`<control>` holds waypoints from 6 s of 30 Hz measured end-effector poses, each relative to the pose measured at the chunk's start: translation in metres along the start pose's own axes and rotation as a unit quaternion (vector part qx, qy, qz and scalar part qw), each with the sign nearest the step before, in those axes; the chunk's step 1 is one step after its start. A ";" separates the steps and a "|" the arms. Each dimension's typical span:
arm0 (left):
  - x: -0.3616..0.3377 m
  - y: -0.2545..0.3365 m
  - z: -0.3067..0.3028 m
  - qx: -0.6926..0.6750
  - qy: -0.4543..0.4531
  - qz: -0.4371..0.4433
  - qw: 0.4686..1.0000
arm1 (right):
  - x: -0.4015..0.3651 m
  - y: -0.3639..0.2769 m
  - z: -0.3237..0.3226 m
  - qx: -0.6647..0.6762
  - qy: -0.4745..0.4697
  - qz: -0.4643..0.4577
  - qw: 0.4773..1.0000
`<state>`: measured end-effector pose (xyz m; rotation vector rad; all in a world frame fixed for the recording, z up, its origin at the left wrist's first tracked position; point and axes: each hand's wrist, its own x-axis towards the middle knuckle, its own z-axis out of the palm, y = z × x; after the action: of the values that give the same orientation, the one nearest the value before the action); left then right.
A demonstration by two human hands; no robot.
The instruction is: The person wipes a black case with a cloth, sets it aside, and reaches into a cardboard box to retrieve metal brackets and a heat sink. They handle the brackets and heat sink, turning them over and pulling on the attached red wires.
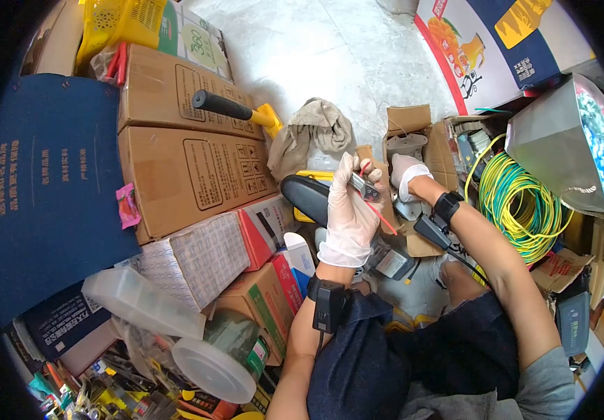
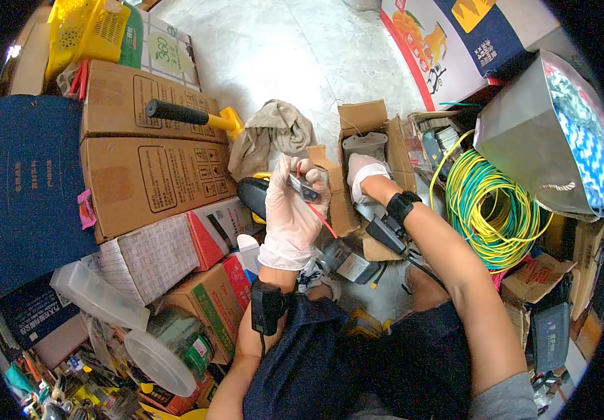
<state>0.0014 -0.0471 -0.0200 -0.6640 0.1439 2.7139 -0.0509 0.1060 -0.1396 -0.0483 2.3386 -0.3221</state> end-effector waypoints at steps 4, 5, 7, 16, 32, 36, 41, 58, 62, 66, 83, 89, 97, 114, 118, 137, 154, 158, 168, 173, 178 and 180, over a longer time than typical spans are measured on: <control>0.000 0.000 0.000 -0.001 0.002 0.005 1.000 | -0.013 -0.007 -0.013 -0.014 0.035 -0.018 0.999; 0.000 0.001 -0.001 0.000 0.002 0.006 1.000 | -0.020 -0.009 -0.021 -0.053 0.043 -0.043 0.997; 0.000 0.002 0.000 0.000 0.015 -0.013 1.000 | -0.036 -0.011 -0.033 -0.077 0.095 -0.087 0.989; -0.002 -0.012 0.009 0.173 0.123 0.002 0.977 | -0.137 -0.009 -0.109 0.324 0.244 -0.196 0.893; -0.006 -0.022 0.015 0.377 0.045 -0.014 0.925 | -0.143 -0.006 -0.107 0.453 0.220 -0.191 0.842; -0.007 -0.018 0.018 0.344 0.075 -0.015 0.936 | -0.140 -0.002 -0.110 0.581 0.113 -0.170 0.788; -0.006 -0.016 0.017 0.302 0.085 -0.015 0.949 | -0.144 0.002 -0.114 0.592 0.022 -0.142 0.793; -0.006 -0.019 0.021 0.261 0.103 0.045 0.959 | -0.145 -0.010 -0.087 0.489 0.219 -0.199 0.821; -0.008 -0.020 0.026 0.276 0.108 0.057 0.953 | -0.151 -0.015 -0.089 0.430 0.257 -0.218 0.837; -0.008 -0.021 0.026 0.281 0.102 0.060 0.952 | -0.152 -0.016 -0.089 0.431 0.256 -0.234 0.833; -0.006 -0.021 0.025 0.181 0.012 0.024 0.983 | -0.156 -0.017 -0.093 0.297 0.286 -0.288 0.864; -0.005 -0.019 0.015 0.184 0.005 0.011 0.983 | -0.160 -0.022 -0.097 0.371 0.227 -0.287 0.854; -0.002 -0.012 0.008 0.093 0.024 0.037 0.995 | -0.135 0.007 -0.103 0.551 0.239 -0.165 0.782; 0.000 -0.003 0.004 0.040 0.024 0.034 0.998 | -0.056 -0.012 -0.013 -0.234 0.011 -0.122 0.964; -0.001 -0.003 0.007 0.057 0.061 0.044 0.996 | -0.040 -0.001 0.016 -0.274 0.015 -0.100 0.956; 0.001 -0.003 0.003 0.049 0.055 0.033 0.997 | -0.024 0.017 0.081 -0.389 0.017 -0.136 0.911; -0.003 -0.007 0.006 0.071 0.082 0.011 0.994 | -0.120 0.013 -0.071 0.429 0.025 -0.104 0.897; -0.005 -0.011 0.008 0.143 0.086 -0.028 0.986 | -0.134 0.013 -0.086 0.660 -0.035 -0.094 0.745; -0.006 -0.014 0.004 0.165 0.058 -0.069 0.982 | -0.140 0.014 -0.100 0.648 0.098 -0.162 0.738; -0.006 -0.020 0.007 0.170 0.030 -0.112 0.979 | -0.138 0.012 -0.100 0.657 0.129 -0.124 0.732; -0.007 -0.025 0.013 0.198 0.017 -0.107 0.974 | -0.136 0.003 -0.089 0.668 0.201 -0.115 0.707; -0.006 -0.025 0.008 0.195 0.020 -0.090 0.977 | -0.139 -0.001 -0.085 0.626 0.201 -0.134 0.742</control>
<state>0.0117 -0.0244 -0.0110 -0.5816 0.5787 2.4007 -0.0119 0.1411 0.0141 0.3768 2.0016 -2.1417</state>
